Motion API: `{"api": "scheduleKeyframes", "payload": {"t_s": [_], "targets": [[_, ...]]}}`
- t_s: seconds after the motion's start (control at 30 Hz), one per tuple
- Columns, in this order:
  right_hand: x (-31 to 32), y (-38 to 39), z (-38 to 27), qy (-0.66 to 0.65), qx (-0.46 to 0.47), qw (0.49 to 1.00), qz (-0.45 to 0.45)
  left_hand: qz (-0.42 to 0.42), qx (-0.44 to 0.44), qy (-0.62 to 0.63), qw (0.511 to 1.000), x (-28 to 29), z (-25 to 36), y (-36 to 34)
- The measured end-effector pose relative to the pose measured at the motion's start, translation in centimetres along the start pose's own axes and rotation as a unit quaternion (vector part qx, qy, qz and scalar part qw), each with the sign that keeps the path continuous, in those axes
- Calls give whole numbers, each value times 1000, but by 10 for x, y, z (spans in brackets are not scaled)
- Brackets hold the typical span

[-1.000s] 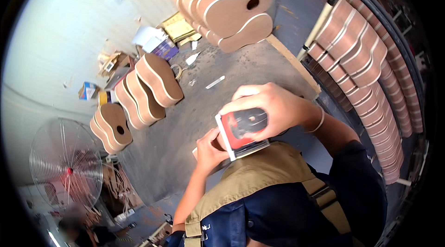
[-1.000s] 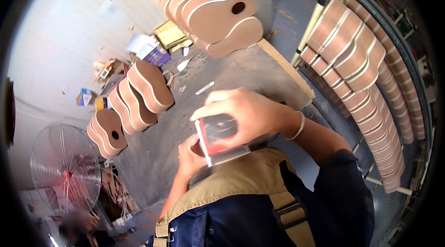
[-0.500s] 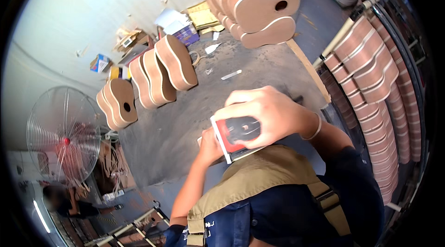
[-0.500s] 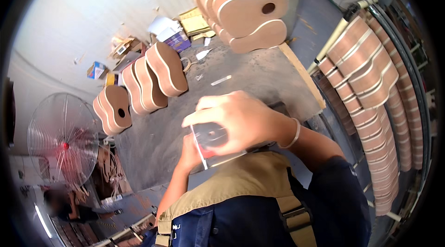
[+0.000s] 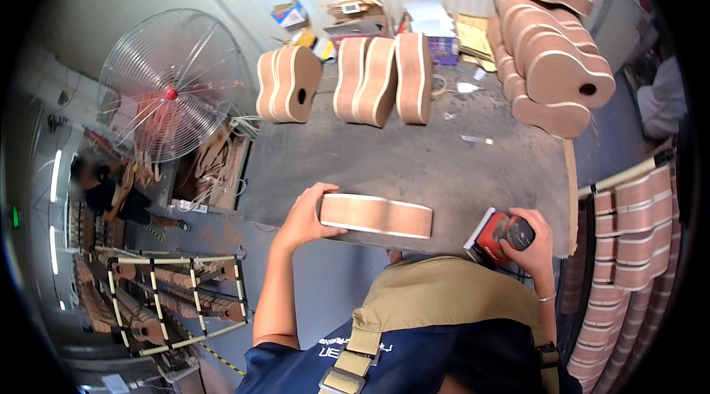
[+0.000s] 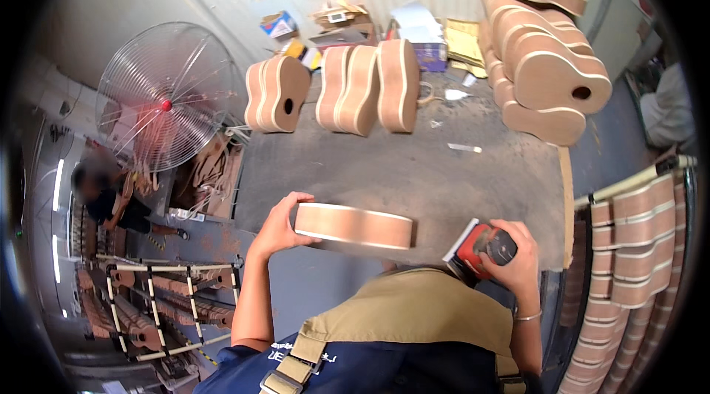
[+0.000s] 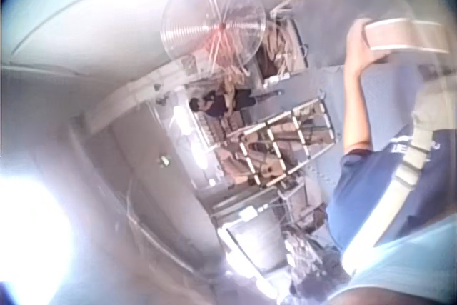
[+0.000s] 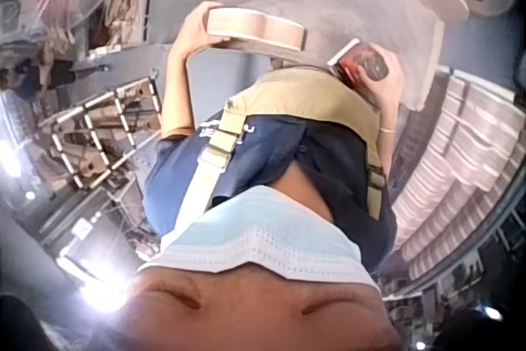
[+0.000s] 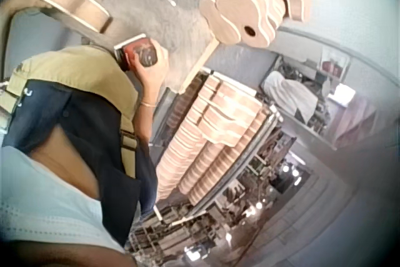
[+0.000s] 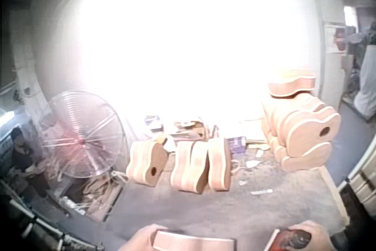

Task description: The person uses a handheld electric sander to smooth the edges and surfaces of a wooden guitar body. They rotate the instrument to access different sides, including the top, back, and sides, while working at a table surrounded by stacks of similar unfinished guitar bodies.

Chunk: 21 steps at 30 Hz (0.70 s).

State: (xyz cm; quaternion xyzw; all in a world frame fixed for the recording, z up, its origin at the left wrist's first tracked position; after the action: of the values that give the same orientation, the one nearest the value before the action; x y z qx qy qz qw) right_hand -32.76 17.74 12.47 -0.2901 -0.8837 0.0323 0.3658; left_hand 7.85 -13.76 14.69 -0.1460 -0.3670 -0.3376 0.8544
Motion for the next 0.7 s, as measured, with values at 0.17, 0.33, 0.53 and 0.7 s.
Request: {"api": "scheduleKeyframes", "payload": {"t_s": [0.17,0.33,0.53,0.7], "targets": [[-13,-24,-23,-3,30,999,-9,-26,-81,-180,980,-3,52,18],[-39,-37,-47,4,15,1000,-27,126,-35,-129,983,15,1,42],[-74,-27,-59,6,-9,999,-31,393,76,-85,913,42,-79,73],[-91,-17,-79,32,-13,999,-15,504,80,-36,859,30,-116,16]]}}
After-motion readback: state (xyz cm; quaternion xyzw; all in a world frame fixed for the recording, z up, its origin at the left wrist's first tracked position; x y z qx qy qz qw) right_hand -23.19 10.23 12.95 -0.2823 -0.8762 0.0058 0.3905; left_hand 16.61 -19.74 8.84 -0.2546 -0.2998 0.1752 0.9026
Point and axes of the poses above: each hand's wrist, its own y-axis away from the middle knuckle, its own x-axis out of the back of the hand, z = x × y, the point moved 1 cm from there along -y, towards the middle knuckle, and after that the axes turned 5 degrees about z, right-handed, at the moved point
